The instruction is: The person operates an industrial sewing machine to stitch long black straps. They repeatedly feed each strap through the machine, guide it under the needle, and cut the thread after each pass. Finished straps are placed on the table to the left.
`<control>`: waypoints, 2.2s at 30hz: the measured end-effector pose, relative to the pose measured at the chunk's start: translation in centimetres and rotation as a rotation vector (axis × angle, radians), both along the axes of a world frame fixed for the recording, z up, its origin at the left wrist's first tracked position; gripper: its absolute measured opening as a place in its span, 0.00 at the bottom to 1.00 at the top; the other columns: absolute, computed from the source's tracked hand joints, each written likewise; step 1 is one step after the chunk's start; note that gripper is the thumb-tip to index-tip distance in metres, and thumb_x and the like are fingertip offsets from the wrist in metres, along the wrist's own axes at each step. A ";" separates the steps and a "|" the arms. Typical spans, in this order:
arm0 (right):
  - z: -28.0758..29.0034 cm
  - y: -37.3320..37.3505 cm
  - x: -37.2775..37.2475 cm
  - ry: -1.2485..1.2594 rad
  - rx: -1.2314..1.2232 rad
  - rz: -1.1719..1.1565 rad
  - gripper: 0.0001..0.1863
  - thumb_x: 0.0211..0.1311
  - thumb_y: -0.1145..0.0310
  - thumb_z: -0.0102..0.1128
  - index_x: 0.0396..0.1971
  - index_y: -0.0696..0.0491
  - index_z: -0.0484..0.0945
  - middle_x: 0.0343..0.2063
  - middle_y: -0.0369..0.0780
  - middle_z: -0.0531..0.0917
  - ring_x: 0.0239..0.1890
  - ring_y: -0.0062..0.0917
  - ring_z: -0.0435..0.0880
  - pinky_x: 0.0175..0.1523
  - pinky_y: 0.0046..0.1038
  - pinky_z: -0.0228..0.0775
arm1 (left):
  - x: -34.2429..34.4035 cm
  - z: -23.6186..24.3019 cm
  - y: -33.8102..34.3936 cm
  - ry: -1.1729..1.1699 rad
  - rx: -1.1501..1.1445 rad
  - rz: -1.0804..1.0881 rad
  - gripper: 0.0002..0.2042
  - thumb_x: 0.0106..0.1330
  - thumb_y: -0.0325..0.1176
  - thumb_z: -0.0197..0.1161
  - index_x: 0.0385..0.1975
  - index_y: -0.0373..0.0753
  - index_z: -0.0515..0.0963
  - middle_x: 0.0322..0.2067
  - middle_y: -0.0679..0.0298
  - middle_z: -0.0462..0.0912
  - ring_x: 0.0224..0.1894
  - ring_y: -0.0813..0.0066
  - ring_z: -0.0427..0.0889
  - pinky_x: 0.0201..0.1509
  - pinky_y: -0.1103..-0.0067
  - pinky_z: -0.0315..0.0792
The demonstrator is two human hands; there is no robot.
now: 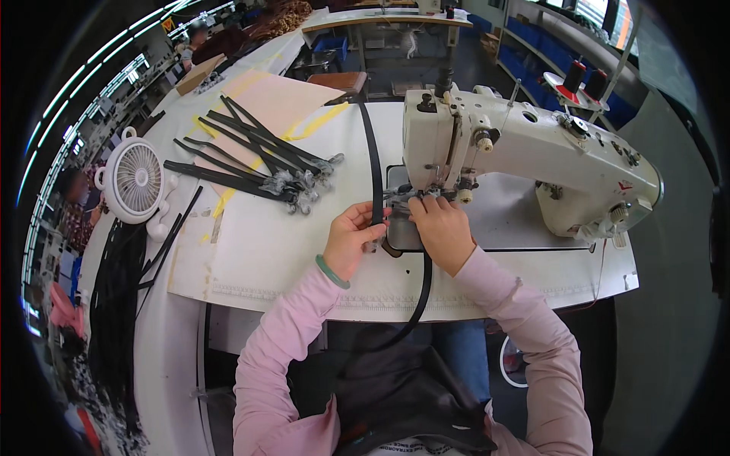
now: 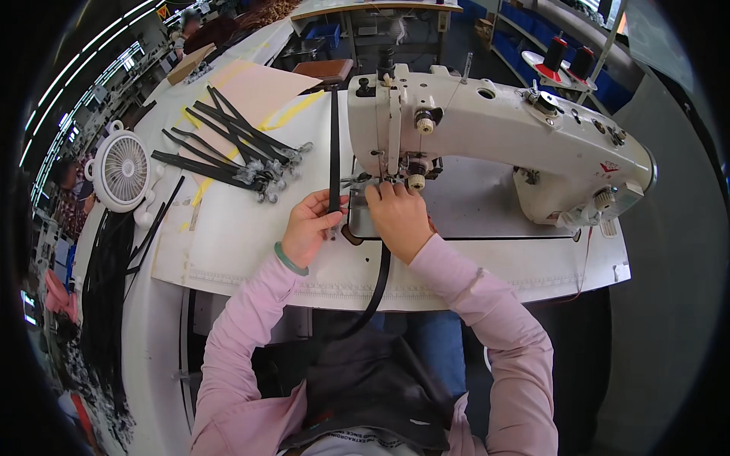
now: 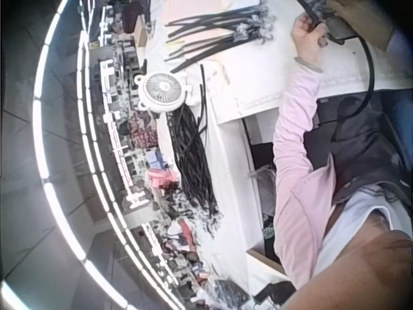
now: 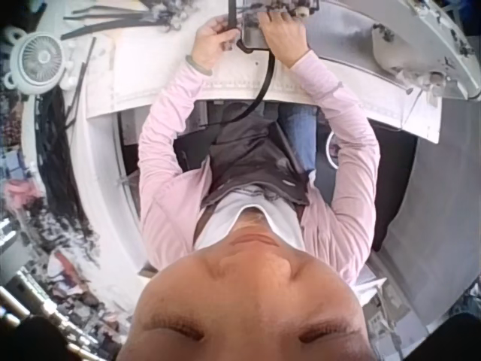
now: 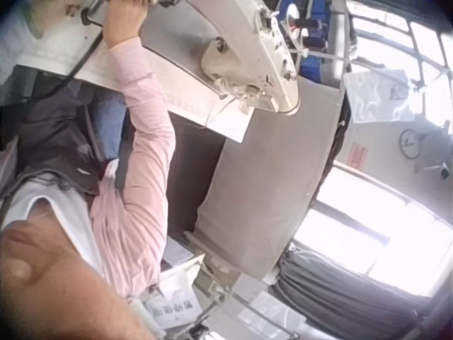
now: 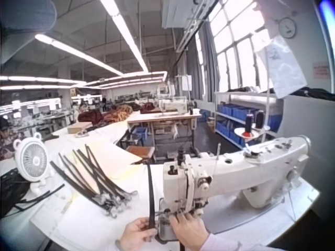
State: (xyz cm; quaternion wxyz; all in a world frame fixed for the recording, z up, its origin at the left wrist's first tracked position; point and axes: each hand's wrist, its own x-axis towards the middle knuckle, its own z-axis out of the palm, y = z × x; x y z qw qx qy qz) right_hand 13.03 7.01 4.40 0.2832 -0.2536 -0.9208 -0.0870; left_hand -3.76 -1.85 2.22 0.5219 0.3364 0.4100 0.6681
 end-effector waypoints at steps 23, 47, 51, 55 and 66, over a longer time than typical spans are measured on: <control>-1.0 -2.2 7.2 -0.008 -0.385 0.628 0.19 0.35 0.78 0.65 0.34 0.56 0.75 0.39 0.38 0.78 0.35 0.30 0.74 0.38 0.26 0.71 | -1.2 0.5 -0.9 -0.163 0.078 0.037 0.18 0.59 0.22 0.53 0.50 0.32 0.67 0.44 0.56 0.75 0.42 0.73 0.74 0.46 0.81 0.68; -1.4 -2.5 6.7 0.065 -0.338 0.661 0.16 0.37 0.77 0.65 0.31 0.56 0.76 0.38 0.38 0.78 0.31 0.30 0.72 0.33 0.28 0.70 | -38.9 4.9 -61.7 -0.265 0.998 1.442 0.34 0.62 0.52 0.42 0.57 0.26 0.53 0.59 0.47 0.58 0.60 0.52 0.61 0.56 0.61 0.63; -1.6 -2.2 6.9 0.129 -0.346 0.695 0.15 0.38 0.76 0.66 0.31 0.56 0.76 0.38 0.38 0.78 0.30 0.30 0.72 0.33 0.28 0.70 | -37.8 6.1 -63.2 -0.168 0.814 1.751 0.31 0.64 0.50 0.41 0.56 0.26 0.55 0.59 0.48 0.59 0.59 0.52 0.61 0.56 0.61 0.64; -0.9 -2.4 7.4 0.039 -0.317 0.645 0.14 0.38 0.76 0.66 0.30 0.56 0.76 0.38 0.38 0.78 0.32 0.30 0.72 0.33 0.27 0.70 | -26.4 4.6 -32.0 0.168 0.375 0.955 0.19 0.68 0.33 0.39 0.56 0.31 0.59 0.59 0.52 0.59 0.61 0.63 0.59 0.62 0.73 0.57; -0.5 -2.8 7.1 0.004 -0.301 0.679 0.14 0.37 0.76 0.65 0.30 0.56 0.76 0.38 0.37 0.78 0.32 0.29 0.73 0.32 0.26 0.70 | 2.7 1.0 -0.8 1.717 0.481 -0.029 0.11 0.52 0.25 0.59 0.36 0.34 0.77 0.41 0.58 0.77 0.46 0.62 0.74 0.48 0.73 0.69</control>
